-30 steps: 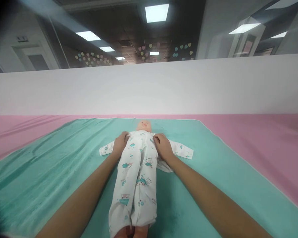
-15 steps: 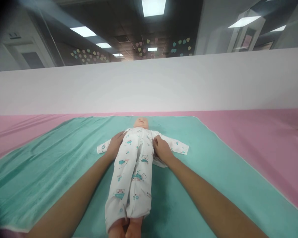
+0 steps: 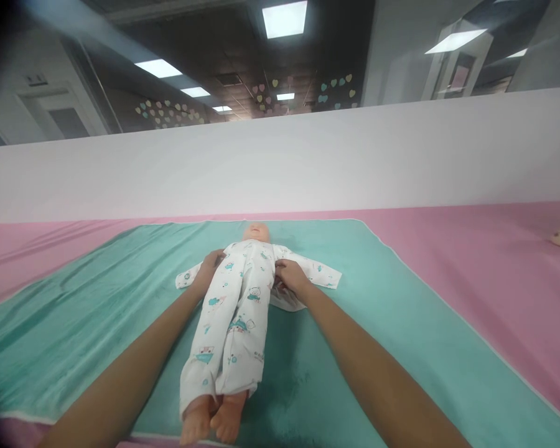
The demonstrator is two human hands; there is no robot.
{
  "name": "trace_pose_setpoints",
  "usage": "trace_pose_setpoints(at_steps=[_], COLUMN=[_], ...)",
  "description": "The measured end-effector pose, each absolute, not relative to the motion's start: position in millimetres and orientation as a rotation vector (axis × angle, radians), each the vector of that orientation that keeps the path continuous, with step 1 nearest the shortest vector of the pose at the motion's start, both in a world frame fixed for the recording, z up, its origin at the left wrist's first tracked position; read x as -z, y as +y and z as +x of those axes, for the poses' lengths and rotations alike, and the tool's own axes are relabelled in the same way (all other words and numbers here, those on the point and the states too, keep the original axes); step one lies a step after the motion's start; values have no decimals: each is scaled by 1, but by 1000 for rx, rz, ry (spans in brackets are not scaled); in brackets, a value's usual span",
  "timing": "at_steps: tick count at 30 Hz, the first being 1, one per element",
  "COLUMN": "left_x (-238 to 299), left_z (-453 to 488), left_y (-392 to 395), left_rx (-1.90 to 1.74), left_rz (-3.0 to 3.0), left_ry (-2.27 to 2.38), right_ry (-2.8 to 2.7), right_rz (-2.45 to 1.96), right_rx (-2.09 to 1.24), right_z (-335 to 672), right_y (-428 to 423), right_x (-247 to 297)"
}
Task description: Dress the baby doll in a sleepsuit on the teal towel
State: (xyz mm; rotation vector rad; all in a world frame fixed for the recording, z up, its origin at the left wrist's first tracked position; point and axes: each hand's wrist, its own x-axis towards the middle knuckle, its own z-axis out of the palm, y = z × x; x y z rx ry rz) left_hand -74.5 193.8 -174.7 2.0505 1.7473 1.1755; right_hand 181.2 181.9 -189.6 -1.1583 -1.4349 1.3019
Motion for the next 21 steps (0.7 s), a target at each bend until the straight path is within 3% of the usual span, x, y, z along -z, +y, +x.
trace_pose_setpoints(at_steps=[6, 17, 21], left_x=[169, 175, 177], left_z=[-73, -76, -73], left_y=[197, 197, 193], left_rx=[-1102, -1022, -958], left_rz=[2104, 2298, 2358], left_ry=[1803, 1999, 2122], right_ry=[-1487, -1390, -1364], right_rz=[-1263, -1434, -1460], right_rx=[-1160, -453, -349], right_z=[177, 167, 167], right_y=[182, 179, 178], right_x=[188, 187, 189])
